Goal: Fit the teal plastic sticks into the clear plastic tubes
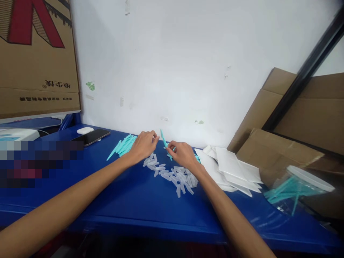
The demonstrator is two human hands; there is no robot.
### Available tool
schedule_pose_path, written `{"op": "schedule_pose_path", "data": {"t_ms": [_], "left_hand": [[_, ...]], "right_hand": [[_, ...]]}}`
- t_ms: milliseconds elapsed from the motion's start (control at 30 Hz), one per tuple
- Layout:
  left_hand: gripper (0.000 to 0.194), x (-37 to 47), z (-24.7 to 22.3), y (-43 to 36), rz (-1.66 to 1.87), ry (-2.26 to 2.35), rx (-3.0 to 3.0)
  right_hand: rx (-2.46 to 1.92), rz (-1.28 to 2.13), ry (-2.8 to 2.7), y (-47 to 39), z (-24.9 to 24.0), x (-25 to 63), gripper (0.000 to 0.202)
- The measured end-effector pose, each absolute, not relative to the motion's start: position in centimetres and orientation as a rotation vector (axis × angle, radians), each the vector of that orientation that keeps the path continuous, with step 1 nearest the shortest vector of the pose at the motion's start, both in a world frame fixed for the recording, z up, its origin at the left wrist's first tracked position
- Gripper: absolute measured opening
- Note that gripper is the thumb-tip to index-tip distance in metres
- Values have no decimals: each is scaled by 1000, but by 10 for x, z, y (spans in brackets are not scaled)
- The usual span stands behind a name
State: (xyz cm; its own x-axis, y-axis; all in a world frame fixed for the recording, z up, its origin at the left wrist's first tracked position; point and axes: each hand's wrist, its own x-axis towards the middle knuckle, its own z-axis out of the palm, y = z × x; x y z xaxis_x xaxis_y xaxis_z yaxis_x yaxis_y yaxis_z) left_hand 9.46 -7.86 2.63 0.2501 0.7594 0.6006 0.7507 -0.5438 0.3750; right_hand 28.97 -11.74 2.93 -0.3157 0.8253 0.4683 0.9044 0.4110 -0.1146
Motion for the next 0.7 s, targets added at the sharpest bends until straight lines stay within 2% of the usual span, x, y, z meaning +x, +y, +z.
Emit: {"op": "schedule_pose_path", "data": {"t_ms": [100, 200, 267, 400, 533, 600, 700], "left_hand": [[26, 86, 24, -78, 794, 1799, 2729], [27, 81, 24, -79, 397, 1933, 2699], [30, 81, 24, -81, 263, 1973, 2661], [31, 82, 24, -81, 221, 1974, 2624], [26, 81, 21, -76, 287, 1957, 2595], [24, 79, 20, -74, 338, 1943, 2589], [21, 77, 17, -71, 417, 1920, 2580]], "right_hand": [[-1671, -371, -2206, -111, 33, 308, 24], [-1822, -454, -2210, -104, 34, 325, 25], [-1927, -491, -2243, -101, 34, 334, 24], [-2049, -512, -2288, -99, 32, 344, 20], [-1957, -543, -2224, -101, 33, 340, 19], [-1814, -440, -2223, -104, 35, 333, 20], [-1549, -54, -2313, -109, 36, 320, 20]]}}
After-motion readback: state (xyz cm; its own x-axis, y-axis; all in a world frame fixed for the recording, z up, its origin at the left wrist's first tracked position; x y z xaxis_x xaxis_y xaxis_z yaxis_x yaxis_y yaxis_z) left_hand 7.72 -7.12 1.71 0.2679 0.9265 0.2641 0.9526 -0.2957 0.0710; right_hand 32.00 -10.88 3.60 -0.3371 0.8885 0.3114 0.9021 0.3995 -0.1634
